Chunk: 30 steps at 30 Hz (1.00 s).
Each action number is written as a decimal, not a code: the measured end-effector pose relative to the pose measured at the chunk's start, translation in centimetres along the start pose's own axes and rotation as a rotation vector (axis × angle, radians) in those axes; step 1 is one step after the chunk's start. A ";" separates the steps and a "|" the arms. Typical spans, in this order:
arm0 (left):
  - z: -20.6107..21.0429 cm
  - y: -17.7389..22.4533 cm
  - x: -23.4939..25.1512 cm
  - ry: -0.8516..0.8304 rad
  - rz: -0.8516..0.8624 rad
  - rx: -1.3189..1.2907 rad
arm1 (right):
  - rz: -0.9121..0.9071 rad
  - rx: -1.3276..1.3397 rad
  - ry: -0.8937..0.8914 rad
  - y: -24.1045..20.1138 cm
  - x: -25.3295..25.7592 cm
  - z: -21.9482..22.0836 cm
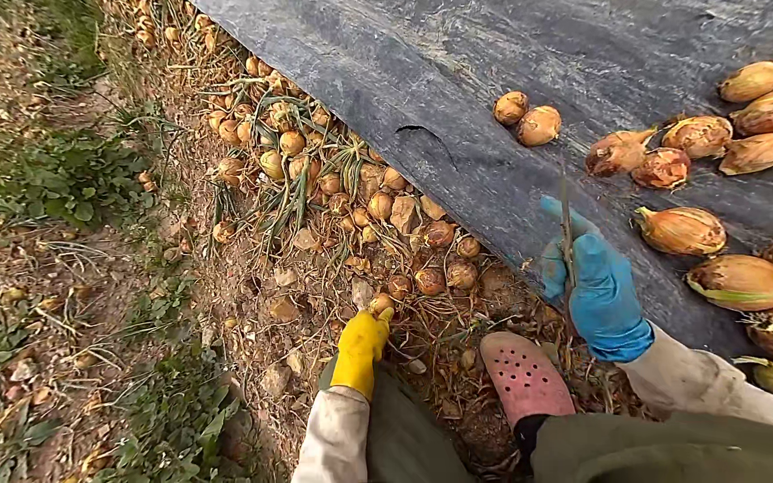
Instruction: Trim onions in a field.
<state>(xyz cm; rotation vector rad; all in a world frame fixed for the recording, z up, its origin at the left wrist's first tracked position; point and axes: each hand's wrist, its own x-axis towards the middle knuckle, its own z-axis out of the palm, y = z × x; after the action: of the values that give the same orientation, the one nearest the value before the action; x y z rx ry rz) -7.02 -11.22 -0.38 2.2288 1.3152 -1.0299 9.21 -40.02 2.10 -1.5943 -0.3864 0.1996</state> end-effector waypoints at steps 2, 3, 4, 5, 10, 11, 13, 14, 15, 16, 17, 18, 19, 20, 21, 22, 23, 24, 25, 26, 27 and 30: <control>1.2 0.8 2.2 0.009 -0.084 0.025 | 0.078 -0.079 -0.019 -0.1 -0.7 0.6; 1.6 1.3 2.6 0.043 -0.113 0.014 | 0.128 -0.077 -0.022 0.1 -1.2 1.2; 1.9 1.6 2.7 0.087 -0.128 -0.019 | 0.178 -0.069 -0.035 0.3 -1.8 1.7; 2.2 1.7 2.7 0.125 -0.135 -0.059 | 0.230 -0.056 -0.055 0.8 -2.5 2.1; 4.1 0.9 3.1 0.247 -0.075 -0.410 | 0.382 -0.093 -0.176 3.1 -5.7 3.2; 4.3 1.2 2.8 0.294 -0.048 -0.460 | 0.377 -0.132 -0.196 3.5 -5.9 3.5; 4.2 2.1 2.1 0.392 0.024 -0.507 | 0.381 -0.221 -0.254 3.6 -6.0 3.8; 4.2 2.4 2.1 0.440 0.071 -0.517 | 0.388 -0.244 -0.291 3.4 -6.0 3.8; 4.2 2.7 2.3 0.491 0.121 -0.534 | 0.381 -0.254 -0.311 3.4 -6.0 4.0; 4.2 2.9 2.5 0.530 0.178 -0.559 | 0.372 -0.265 -0.322 3.3 -6.0 4.1; 4.0 3.0 2.4 0.552 0.243 -0.589 | 0.370 -0.278 -0.327 3.3 -6.0 4.2; 3.6 3.1 2.0 0.554 0.313 -0.624 | 0.373 -0.298 -0.335 3.1 -6.0 4.2; 3.2 3.1 1.2 0.541 0.379 -0.667 | 0.383 -0.321 -0.349 2.8 -5.8 4.2; 2.6 3.0 0.0 0.511 0.441 -0.719 | 0.392 -0.336 -0.362 2.5 -5.6 4.2; 2.0 3.0 -1.5 0.480 0.509 -0.769 | 0.402 -0.334 -0.370 2.1 -5.3 4.4; 1.6 2.9 -3.2 0.458 0.582 -0.809 | 0.427 -0.313 -0.386 1.6 -5.1 4.6; 1.4 2.8 -5.0 0.428 0.655 -0.836 | 0.453 -0.277 -0.406 1.3 -5.0 5.0; 1.4 2.9 -6.6 0.410 0.729 -0.842 | 0.463 -0.226 -0.416 1.0 -5.0 5.5; 1.6 2.9 -7.9 0.392 0.812 -0.815 | 0.439 -0.160 -0.408 0.9 -5.1 6.1; 1.9 2.9 -9.1 0.380 0.884 -0.761 | 0.421 -0.055 -0.400 0.8 -5.4 6.7; 2.0 3.0 -10.2 0.363 0.918 -0.699 | 0.396 0.039 -0.411 0.6 -5.6 7.1; 2.2 2.3 -12.4 0.255 0.816 -0.516 | 0.254 0.035 -0.415 0.3 -6.1 7.1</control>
<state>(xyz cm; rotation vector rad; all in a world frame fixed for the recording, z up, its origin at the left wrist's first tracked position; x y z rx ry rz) -9.71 -21.28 7.15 2.1749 0.5266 -0.0965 1.02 -35.60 0.70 -1.5613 -0.4945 0.7350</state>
